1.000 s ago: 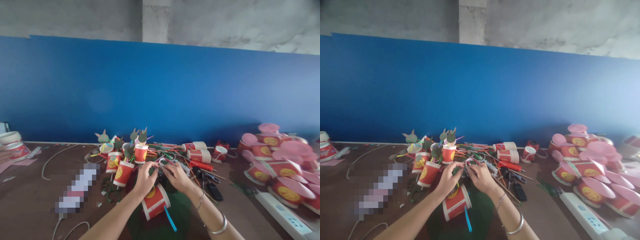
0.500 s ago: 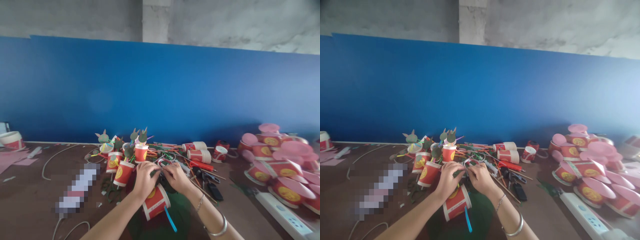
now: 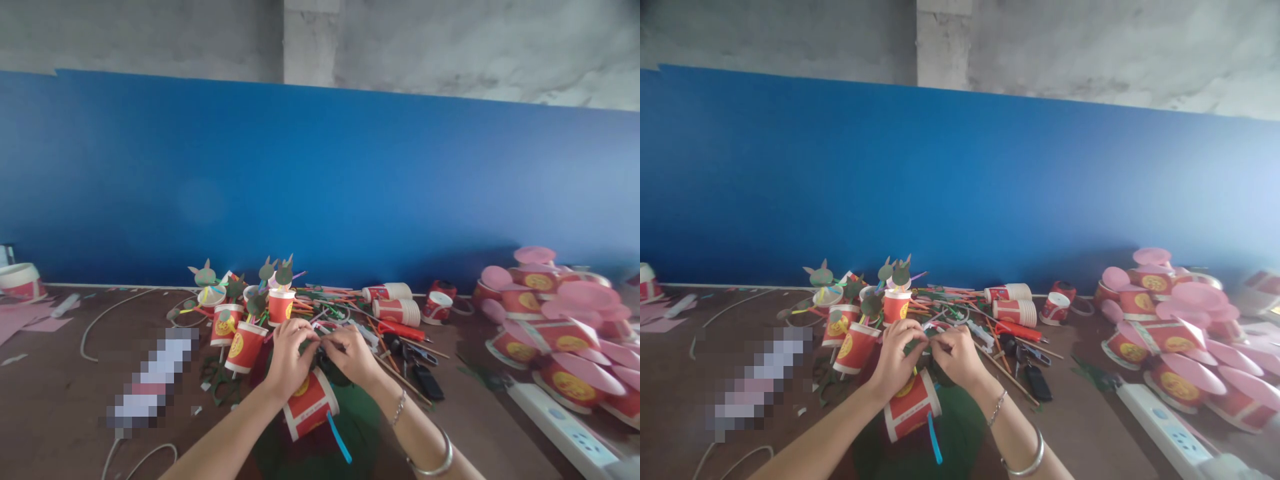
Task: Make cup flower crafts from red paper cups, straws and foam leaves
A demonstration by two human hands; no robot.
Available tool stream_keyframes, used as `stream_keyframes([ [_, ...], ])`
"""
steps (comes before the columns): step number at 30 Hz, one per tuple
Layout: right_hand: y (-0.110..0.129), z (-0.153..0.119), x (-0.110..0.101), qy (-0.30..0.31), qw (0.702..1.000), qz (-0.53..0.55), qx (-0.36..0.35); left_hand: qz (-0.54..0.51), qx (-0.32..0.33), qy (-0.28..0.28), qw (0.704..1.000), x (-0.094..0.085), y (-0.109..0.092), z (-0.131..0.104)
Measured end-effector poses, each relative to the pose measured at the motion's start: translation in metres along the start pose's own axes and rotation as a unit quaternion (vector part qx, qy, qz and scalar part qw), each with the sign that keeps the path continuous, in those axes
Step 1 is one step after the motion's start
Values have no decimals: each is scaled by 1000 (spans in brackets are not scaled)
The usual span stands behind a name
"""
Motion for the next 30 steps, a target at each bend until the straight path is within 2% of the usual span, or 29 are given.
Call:
stream_keyframes([
  [8, 4, 1, -2, -21, 999, 45, 17, -31, 20, -5, 999, -3, 0, 1],
  [11, 6, 1, 0, -18, 992, 120, 34, -31, 35, -9, 999, -5, 0, 1],
  [14, 7, 1, 1, -7, 973, 215, 84, -39, 56, -16, 998, -8, -3, 1],
  [17, 10, 1, 1, -4, 960, 256, 111, -80, 46, -38, 995, -9, -6, 0],
  [22, 15, 2, -6, -33, 991, 125, 42, -242, -48, -40, 968, -1, -3, 2],
  [25, 4, 3, -8, -39, 997, 31, 51, -325, -106, -62, 938, -3, 6, 7],
  [27, -9, 3, -8, -27, 995, -61, 71, -309, -118, -55, 942, -8, 12, 12],
  [30, -27, 0, -5, 1, 976, -193, 100, -224, -134, 36, 965, -8, 20, 14],
])
Point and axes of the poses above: each hand's wrist, its own z-axis towards the middle knuckle, its own x-axis out of the palm, y = z × x, the point moved 2 cm from there along z, towards the middle knuckle, and after that the axes turned 5 degrees about -z, right-handed, at the moved point
